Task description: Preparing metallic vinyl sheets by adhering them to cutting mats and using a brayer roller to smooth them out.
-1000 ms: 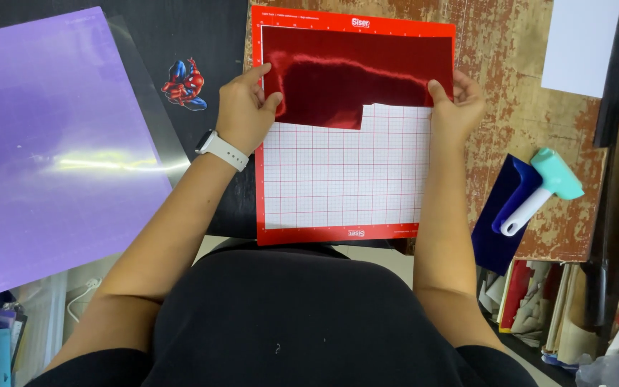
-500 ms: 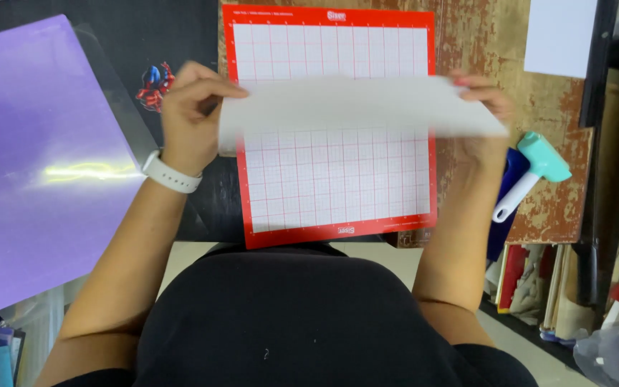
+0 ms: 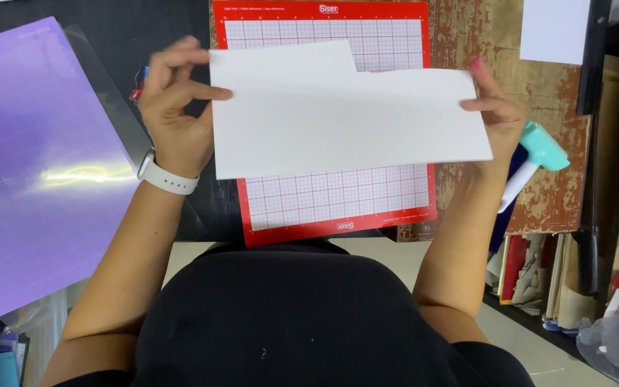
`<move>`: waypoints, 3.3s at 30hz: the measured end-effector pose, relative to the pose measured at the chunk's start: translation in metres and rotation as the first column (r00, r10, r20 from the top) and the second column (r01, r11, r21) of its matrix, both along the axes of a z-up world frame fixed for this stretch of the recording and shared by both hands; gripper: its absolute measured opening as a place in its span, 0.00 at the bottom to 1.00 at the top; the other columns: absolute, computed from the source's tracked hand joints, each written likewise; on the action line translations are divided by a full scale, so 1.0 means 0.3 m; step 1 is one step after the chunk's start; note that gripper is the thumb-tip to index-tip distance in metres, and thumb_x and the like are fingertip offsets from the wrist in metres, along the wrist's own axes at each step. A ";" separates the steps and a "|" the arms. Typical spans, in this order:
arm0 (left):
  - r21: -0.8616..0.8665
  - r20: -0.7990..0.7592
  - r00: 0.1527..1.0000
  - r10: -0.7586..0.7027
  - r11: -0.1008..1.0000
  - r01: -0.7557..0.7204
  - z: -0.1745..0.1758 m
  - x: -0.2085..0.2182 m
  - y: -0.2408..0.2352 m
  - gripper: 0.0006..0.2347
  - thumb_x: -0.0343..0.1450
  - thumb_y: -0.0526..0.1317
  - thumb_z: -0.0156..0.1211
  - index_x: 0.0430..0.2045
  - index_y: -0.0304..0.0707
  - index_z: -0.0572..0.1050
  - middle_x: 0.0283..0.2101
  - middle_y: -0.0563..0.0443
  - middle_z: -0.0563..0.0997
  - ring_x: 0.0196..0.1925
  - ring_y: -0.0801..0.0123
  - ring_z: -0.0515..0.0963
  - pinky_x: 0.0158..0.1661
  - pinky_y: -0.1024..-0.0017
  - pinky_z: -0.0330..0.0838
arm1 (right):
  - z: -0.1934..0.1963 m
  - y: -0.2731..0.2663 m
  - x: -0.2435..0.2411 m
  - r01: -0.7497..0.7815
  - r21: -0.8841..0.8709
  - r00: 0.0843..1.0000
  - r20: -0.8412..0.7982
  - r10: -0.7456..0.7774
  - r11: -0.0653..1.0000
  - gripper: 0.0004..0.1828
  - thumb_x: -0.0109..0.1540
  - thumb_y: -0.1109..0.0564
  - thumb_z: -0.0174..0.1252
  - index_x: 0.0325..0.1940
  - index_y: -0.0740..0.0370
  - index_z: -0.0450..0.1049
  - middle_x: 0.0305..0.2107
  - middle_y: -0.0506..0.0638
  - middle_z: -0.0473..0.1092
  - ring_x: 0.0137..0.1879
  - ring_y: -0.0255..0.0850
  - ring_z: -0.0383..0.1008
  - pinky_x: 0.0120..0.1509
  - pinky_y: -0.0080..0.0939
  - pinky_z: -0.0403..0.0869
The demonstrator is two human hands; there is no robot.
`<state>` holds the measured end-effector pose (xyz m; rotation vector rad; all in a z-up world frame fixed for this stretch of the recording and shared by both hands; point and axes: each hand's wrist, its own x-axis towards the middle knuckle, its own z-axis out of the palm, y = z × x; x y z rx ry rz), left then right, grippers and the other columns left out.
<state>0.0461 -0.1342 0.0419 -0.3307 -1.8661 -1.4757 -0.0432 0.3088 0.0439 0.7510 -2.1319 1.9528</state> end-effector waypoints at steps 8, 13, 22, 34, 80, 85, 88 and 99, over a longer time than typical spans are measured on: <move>-0.007 0.691 0.722 -0.025 0.999 0.040 -0.073 -0.006 0.065 0.17 0.75 0.34 0.65 0.57 0.34 0.70 0.17 0.59 0.78 0.14 0.73 0.79 0.29 0.76 0.78 | 0.005 -0.172 -0.077 0.202 0.128 0.913 0.333 -0.234 0.971 0.09 0.68 0.64 0.61 0.53 0.61 0.75 0.49 0.53 0.77 0.55 0.44 0.80 0.63 0.46 0.83; -0.107 0.612 0.786 0.085 0.994 -0.024 -0.151 -0.069 0.061 0.13 0.73 0.31 0.66 0.50 0.35 0.72 0.18 0.55 0.76 0.20 0.71 0.78 0.39 0.69 0.77 | -0.145 -0.190 -0.223 0.290 0.211 0.885 0.313 -0.346 0.933 0.15 0.63 0.69 0.65 0.54 0.63 0.76 0.47 0.54 0.80 0.52 0.39 0.83 0.57 0.38 0.85; -0.172 0.584 0.795 0.166 0.982 -0.079 -0.221 -0.138 0.046 0.08 0.73 0.31 0.64 0.46 0.33 0.78 0.17 0.55 0.75 0.20 0.73 0.74 0.42 0.69 0.78 | -0.193 -0.213 -0.287 0.420 0.444 0.766 0.294 -0.571 0.792 0.25 0.58 0.61 0.75 0.57 0.60 0.76 0.32 0.43 0.80 0.37 0.30 0.84 0.44 0.33 0.89; -0.231 0.534 0.822 0.198 0.969 -0.083 -0.227 -0.150 0.039 0.08 0.73 0.30 0.65 0.45 0.32 0.80 0.19 0.53 0.76 0.21 0.70 0.77 0.40 0.68 0.78 | -0.140 -0.245 -0.269 0.395 0.504 0.750 0.306 -0.586 0.768 0.19 0.57 0.60 0.76 0.52 0.54 0.81 0.38 0.45 0.70 0.45 0.36 0.67 0.50 0.34 0.74; -0.746 0.564 0.794 0.227 0.553 0.372 -0.130 -0.260 0.245 0.37 0.75 0.69 0.30 0.76 0.50 0.51 0.78 0.34 0.42 0.77 0.36 0.34 0.67 0.28 0.27 | -0.209 0.568 0.131 0.649 0.741 0.474 -0.216 -0.854 0.173 0.37 0.64 0.66 0.61 0.76 0.59 0.57 0.69 0.60 0.61 0.73 0.54 0.63 0.75 0.47 0.59; -0.773 0.553 0.787 0.274 0.520 0.362 -0.141 -0.257 0.249 0.38 0.74 0.71 0.29 0.77 0.52 0.50 0.78 0.35 0.41 0.78 0.36 0.34 0.68 0.29 0.28 | 0.165 0.139 -0.038 0.151 0.921 0.988 -0.137 -0.064 0.360 0.23 0.72 0.55 0.57 0.72 0.59 0.71 0.54 0.65 0.73 0.54 0.62 0.72 0.55 0.59 0.70; -0.763 0.551 0.792 0.263 0.544 0.350 -0.137 -0.272 0.246 0.38 0.73 0.71 0.30 0.76 0.52 0.51 0.78 0.34 0.42 0.78 0.36 0.35 0.68 0.29 0.28 | 0.203 -0.001 -0.212 -0.030 0.990 0.993 0.013 0.121 0.139 0.23 0.68 0.52 0.59 0.69 0.44 0.75 0.49 0.60 0.76 0.48 0.56 0.76 0.50 0.56 0.73; -0.661 0.471 0.843 0.259 0.737 0.142 -0.217 -0.273 0.236 0.22 0.79 0.44 0.39 0.65 0.26 0.63 0.73 0.32 0.59 0.77 0.44 0.49 0.71 0.38 0.34 | 0.304 -0.722 -0.341 -0.145 0.862 0.906 0.313 0.285 -0.485 0.12 0.58 0.55 0.58 0.40 0.48 0.85 0.44 0.42 0.80 0.50 0.51 0.79 0.51 0.50 0.77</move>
